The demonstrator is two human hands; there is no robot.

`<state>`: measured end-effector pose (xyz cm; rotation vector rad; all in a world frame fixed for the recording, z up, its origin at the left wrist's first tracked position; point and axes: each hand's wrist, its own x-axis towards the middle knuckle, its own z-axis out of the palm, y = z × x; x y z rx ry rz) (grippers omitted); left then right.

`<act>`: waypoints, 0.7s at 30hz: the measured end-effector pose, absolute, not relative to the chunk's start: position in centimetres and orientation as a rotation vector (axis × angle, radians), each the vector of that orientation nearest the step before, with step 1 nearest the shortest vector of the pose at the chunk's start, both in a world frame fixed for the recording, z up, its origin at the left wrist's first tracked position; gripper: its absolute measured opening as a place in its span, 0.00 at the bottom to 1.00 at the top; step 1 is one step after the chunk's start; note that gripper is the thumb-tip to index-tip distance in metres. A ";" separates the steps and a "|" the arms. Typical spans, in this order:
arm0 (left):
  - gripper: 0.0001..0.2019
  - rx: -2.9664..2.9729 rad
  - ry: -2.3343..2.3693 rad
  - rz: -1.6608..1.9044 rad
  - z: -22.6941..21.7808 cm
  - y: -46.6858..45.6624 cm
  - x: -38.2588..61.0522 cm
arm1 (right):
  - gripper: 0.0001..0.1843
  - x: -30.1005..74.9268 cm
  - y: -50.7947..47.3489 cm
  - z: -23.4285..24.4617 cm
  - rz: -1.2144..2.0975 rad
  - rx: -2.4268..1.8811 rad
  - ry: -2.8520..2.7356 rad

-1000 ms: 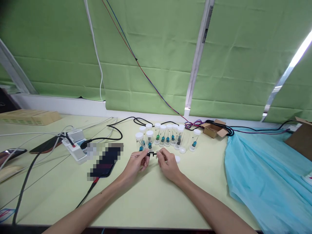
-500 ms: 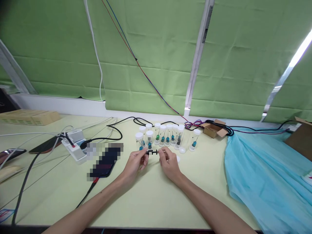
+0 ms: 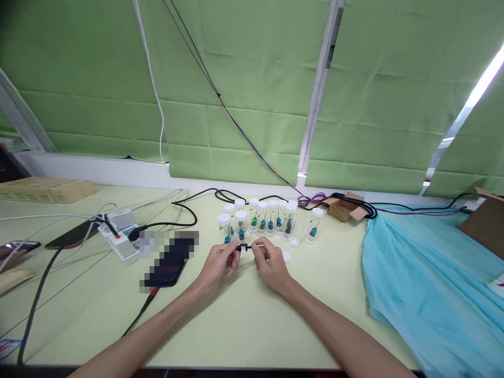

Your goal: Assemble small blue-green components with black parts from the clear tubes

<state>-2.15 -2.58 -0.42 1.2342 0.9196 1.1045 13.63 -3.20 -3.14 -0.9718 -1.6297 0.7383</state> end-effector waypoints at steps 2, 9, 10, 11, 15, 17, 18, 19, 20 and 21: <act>0.27 1.263 0.924 1.088 -0.5 -2.5 -2.1 | 0.17 13.7 -3.2 -3.0 0.727 -0.982 -1.630; 0.26 1.355 0.920 1.065 -1.0 -2.5 -2.2 | 0.24 13.7 -3.0 -3.3 0.715 -0.986 -1.614; 0.27 1.365 0.919 1.057 -1.1 -2.5 -2.2 | 0.25 13.7 -3.0 -3.4 0.717 -0.996 -1.607; 0.27 1.374 0.917 1.052 -1.1 -2.5 -2.2 | 0.26 13.7 -2.9 -3.4 0.718 -1.007 -1.597; 0.27 1.367 0.910 1.067 -0.9 -2.5 -2.1 | 0.27 13.6 -2.9 -3.5 0.706 -1.020 -1.556; 0.27 1.320 0.913 1.093 -0.8 -2.5 -2.1 | 0.24 13.7 -3.0 -3.4 0.694 -0.995 -1.543; 0.27 1.289 0.916 1.110 -0.7 -2.5 -2.1 | 0.21 13.7 -3.1 -3.3 0.697 -0.980 -1.540; 0.27 1.258 0.919 1.125 -0.6 -2.5 -2.1 | 0.18 13.7 -3.2 -3.2 0.705 -0.964 -1.543; 0.27 1.231 0.922 1.138 -0.5 -2.5 -2.1 | 0.16 13.7 -3.3 -3.1 0.715 -0.949 -1.553; 0.27 1.210 0.921 1.147 -0.5 -2.5 -2.1 | 0.15 13.7 -3.4 -3.0 0.724 -0.935 -1.572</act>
